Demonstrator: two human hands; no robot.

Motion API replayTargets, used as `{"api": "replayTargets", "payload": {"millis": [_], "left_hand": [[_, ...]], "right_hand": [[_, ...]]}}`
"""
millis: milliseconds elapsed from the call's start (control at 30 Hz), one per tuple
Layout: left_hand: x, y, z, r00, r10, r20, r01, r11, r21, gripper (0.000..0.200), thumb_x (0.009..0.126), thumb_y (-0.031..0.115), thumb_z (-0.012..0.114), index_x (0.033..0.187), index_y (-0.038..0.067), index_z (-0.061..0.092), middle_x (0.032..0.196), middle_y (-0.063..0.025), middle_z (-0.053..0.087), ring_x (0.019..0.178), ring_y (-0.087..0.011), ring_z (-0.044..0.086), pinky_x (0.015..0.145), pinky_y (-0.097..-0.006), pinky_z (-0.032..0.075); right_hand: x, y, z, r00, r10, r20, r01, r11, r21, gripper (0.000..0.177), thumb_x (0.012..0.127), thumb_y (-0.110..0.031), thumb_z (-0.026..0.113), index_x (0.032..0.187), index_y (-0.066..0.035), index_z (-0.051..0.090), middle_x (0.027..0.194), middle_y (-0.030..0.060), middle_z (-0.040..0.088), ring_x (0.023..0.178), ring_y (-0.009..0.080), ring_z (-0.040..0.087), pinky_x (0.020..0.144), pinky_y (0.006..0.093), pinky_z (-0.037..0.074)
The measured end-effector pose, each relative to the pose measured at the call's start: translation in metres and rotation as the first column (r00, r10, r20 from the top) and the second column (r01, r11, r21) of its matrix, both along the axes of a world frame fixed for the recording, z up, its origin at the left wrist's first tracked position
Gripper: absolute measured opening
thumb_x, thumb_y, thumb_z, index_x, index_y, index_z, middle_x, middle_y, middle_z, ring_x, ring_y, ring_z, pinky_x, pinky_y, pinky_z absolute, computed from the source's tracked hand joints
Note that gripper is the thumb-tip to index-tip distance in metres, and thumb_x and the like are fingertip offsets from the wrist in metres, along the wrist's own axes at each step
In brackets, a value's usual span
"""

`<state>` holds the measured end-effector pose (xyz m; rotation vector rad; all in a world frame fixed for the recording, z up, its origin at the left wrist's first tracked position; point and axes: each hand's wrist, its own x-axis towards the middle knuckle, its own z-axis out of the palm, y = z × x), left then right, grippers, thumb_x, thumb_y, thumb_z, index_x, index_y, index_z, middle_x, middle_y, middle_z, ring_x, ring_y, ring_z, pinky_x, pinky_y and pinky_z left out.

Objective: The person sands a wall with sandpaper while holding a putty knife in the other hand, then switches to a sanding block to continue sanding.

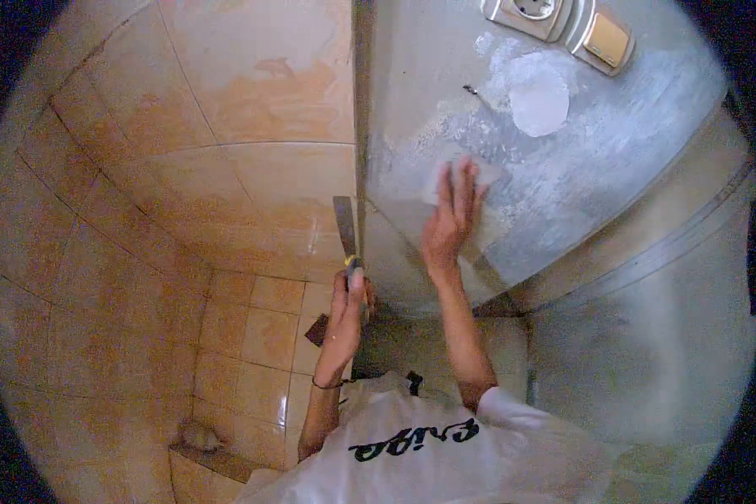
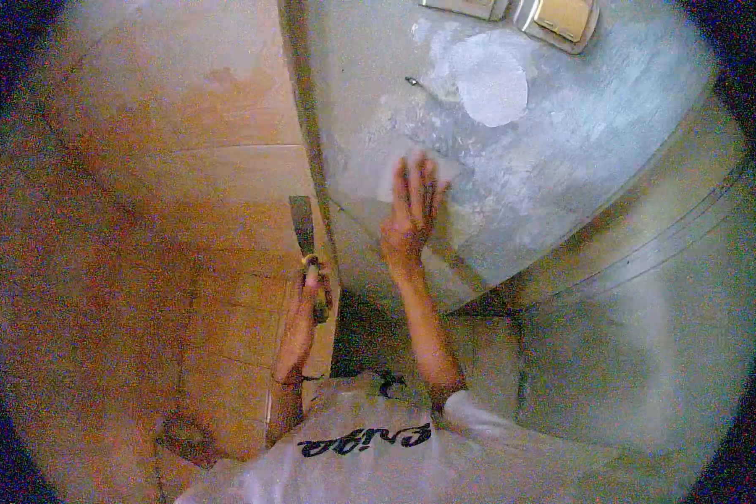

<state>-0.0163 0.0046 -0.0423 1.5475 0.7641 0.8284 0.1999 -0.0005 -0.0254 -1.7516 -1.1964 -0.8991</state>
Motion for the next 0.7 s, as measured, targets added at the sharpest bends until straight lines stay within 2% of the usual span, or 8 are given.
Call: {"api": "replayTargets", "payload": {"millis": [67, 200, 233, 333, 400, 500, 633, 700], "left_hand": [[-0.003, 0.002, 0.000, 0.992, -0.073, 0.107, 0.100, 0.956, -0.277, 0.042, 0.105, 0.045, 0.039, 0.117, 0.006, 0.050, 0.090, -0.0008, 0.048, 0.082, -0.0120, 0.046, 0.076, -0.0265, 0.041], [-0.003, -0.002, 0.005, 0.993, -0.034, 0.117, 0.067, 0.955, -0.289, 0.040, 0.106, 0.043, 0.039, 0.117, 0.006, 0.050, 0.091, -0.0013, 0.051, 0.082, -0.0116, 0.048, 0.075, -0.0264, 0.042], [-0.006, -0.003, 0.006, 0.993, -0.045, 0.105, 0.070, 0.965, -0.251, 0.038, 0.106, 0.041, 0.040, 0.118, 0.006, 0.050, 0.091, -0.0017, 0.051, 0.081, -0.0113, 0.048, 0.074, -0.0263, 0.042], [-0.008, -0.002, 0.011, 0.994, -0.073, 0.086, 0.090, 0.973, -0.213, 0.036, 0.106, 0.037, 0.040, 0.120, 0.005, 0.050, 0.093, -0.0021, 0.053, 0.081, -0.0112, 0.049, 0.074, -0.0262, 0.042], [-0.015, -0.009, 0.010, 0.992, -0.105, 0.066, 0.117, 0.970, -0.213, 0.035, 0.106, 0.035, 0.041, 0.122, 0.005, 0.049, 0.093, -0.0021, 0.054, 0.081, -0.0114, 0.049, 0.075, -0.0261, 0.043], [-0.014, -0.008, 0.010, 0.993, -0.113, 0.021, 0.115, 0.983, -0.145, 0.033, 0.107, 0.034, 0.041, 0.120, 0.005, 0.049, 0.093, -0.0021, 0.055, 0.082, -0.0111, 0.050, 0.075, -0.0259, 0.043], [-0.012, -0.014, 0.008, 0.995, -0.089, 0.052, 0.098, 0.970, -0.224, 0.030, 0.107, 0.034, 0.040, 0.113, 0.005, 0.050, 0.091, -0.0017, 0.055, 0.081, -0.0101, 0.050, 0.073, -0.0249, 0.043], [-0.008, -0.012, 0.007, 0.991, -0.114, 0.075, 0.130, 0.958, -0.256, 0.030, 0.107, 0.034, 0.039, 0.112, 0.006, 0.050, 0.091, -0.0017, 0.056, 0.081, -0.0099, 0.051, 0.073, -0.0245, 0.044]], "right_hand": [[-0.009, 0.003, 0.009, 0.994, -0.039, -0.107, 0.060, 0.977, 0.207, 0.059, 0.086, 0.002, 0.041, 0.144, -0.008, 0.049, 0.157, 0.0142, 0.035, 0.147, 0.0331, 0.027, 0.117, 0.0590, 0.015], [0.002, 0.006, -0.013, 0.998, -0.063, 0.011, 0.064, 0.997, -0.034, 0.065, 0.081, 0.005, 0.042, 0.144, -0.007, 0.048, 0.155, 0.0199, 0.034, 0.146, 0.0371, 0.028, 0.118, 0.0597, 0.013], [0.003, 0.001, -0.007, 0.994, -0.107, -0.011, 0.108, 0.987, 0.116, 0.066, 0.080, 0.006, 0.043, 0.145, -0.007, 0.048, 0.155, 0.0193, 0.034, 0.146, 0.0367, 0.028, 0.118, 0.0597, 0.013], [-0.003, 0.005, -0.019, 1.000, -0.005, -0.030, 0.007, 0.996, 0.088, 0.064, 0.082, 0.004, 0.044, 0.144, -0.007, 0.048, 0.155, 0.0187, 0.035, 0.146, 0.0358, 0.028, 0.118, 0.0596, 0.013], [0.002, -0.005, -0.023, 1.000, -0.020, 0.000, 0.019, 0.992, -0.123, 0.060, 0.085, 0.001, 0.045, 0.145, -0.007, 0.047, 0.156, 0.0188, 0.034, 0.146, 0.0368, 0.027, 0.118, 0.0593, 0.011], [0.007, -0.007, -0.015, 0.998, -0.047, -0.038, 0.051, 0.993, 0.108, 0.058, 0.089, -0.003, 0.045, 0.147, -0.005, 0.044, 0.157, 0.0193, 0.031, 0.147, 0.0375, 0.024, 0.118, 0.0588, 0.009], [0.007, -0.013, -0.018, 0.997, -0.068, -0.042, 0.066, 0.997, -0.051, 0.059, 0.089, -0.002, 0.045, 0.148, -0.005, 0.042, 0.158, 0.0192, 0.029, 0.148, 0.0381, 0.023, 0.118, 0.0576, 0.009], [0.009, -0.016, -0.012, 0.975, -0.124, -0.185, 0.155, 0.974, 0.165, 0.061, 0.089, 0.000, 0.043, 0.149, -0.005, 0.040, 0.159, 0.0199, 0.026, 0.148, 0.0392, 0.020, 0.119, 0.0558, 0.009]]}}
